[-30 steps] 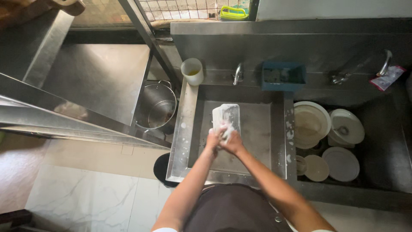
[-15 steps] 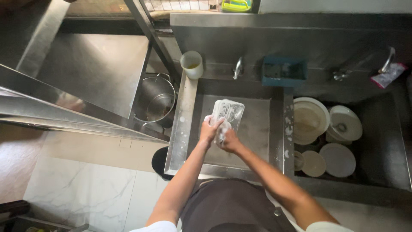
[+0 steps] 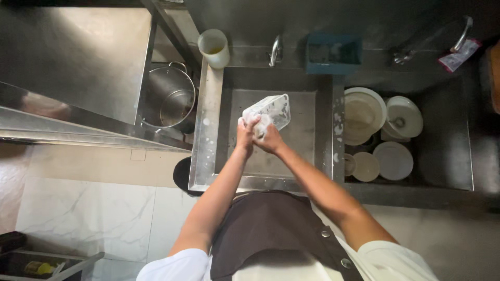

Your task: The person scrubs multiple white plates and a small plastic container with a green sponge under running water in a commercial kitchen sink. They rinse each item and place it into the adjacent sink compartment.

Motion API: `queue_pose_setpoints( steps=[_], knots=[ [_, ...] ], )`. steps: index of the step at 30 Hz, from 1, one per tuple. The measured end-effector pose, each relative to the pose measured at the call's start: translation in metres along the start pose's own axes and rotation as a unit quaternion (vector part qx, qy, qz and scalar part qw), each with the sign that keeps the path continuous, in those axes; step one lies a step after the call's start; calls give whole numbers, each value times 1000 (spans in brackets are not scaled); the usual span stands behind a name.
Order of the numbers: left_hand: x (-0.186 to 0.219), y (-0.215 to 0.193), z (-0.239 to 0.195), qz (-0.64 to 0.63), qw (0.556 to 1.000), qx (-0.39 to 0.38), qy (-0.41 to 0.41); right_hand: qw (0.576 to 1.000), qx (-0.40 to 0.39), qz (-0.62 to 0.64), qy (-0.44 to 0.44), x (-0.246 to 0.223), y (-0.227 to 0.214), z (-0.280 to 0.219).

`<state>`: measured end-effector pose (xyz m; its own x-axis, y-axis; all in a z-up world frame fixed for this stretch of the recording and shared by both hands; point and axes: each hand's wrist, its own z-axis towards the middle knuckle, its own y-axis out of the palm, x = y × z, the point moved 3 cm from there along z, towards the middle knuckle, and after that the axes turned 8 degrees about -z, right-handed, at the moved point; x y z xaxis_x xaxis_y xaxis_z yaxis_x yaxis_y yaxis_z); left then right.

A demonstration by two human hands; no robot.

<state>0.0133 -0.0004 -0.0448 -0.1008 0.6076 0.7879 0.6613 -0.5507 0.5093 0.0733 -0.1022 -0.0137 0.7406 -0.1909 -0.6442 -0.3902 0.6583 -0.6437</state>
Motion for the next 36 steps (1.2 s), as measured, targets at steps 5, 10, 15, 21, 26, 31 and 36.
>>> queue_pose_setpoints(
  steps=[5, 10, 15, 21, 26, 31, 36],
  knots=[
    [14, 2, -5, 112, 988, -18, 102, 983, -152, -55, 87, -6, 1, -8],
    [10, -4, 0, 198, 977, -44, 62, 988, -110, 41, 99, -7, 4, -22],
    [24, -14, 17, 289, 955, -48, 51, 946, -74, -311, -54, 8, -17, -38],
    [22, 12, -3, 164, 981, 0, 100, 954, -150, -162, 203, 30, -8, -24],
    [8, 24, -18, 36, 999, -13, -15, 986, 63, -12, 153, -5, -16, -11],
    [24, 5, -2, 128, 992, 4, 5, 980, 30, -143, -139, -27, -37, -17],
    [7, 13, -14, 148, 986, -39, 65, 995, -29, -26, 96, -2, -23, -10]
  ],
)
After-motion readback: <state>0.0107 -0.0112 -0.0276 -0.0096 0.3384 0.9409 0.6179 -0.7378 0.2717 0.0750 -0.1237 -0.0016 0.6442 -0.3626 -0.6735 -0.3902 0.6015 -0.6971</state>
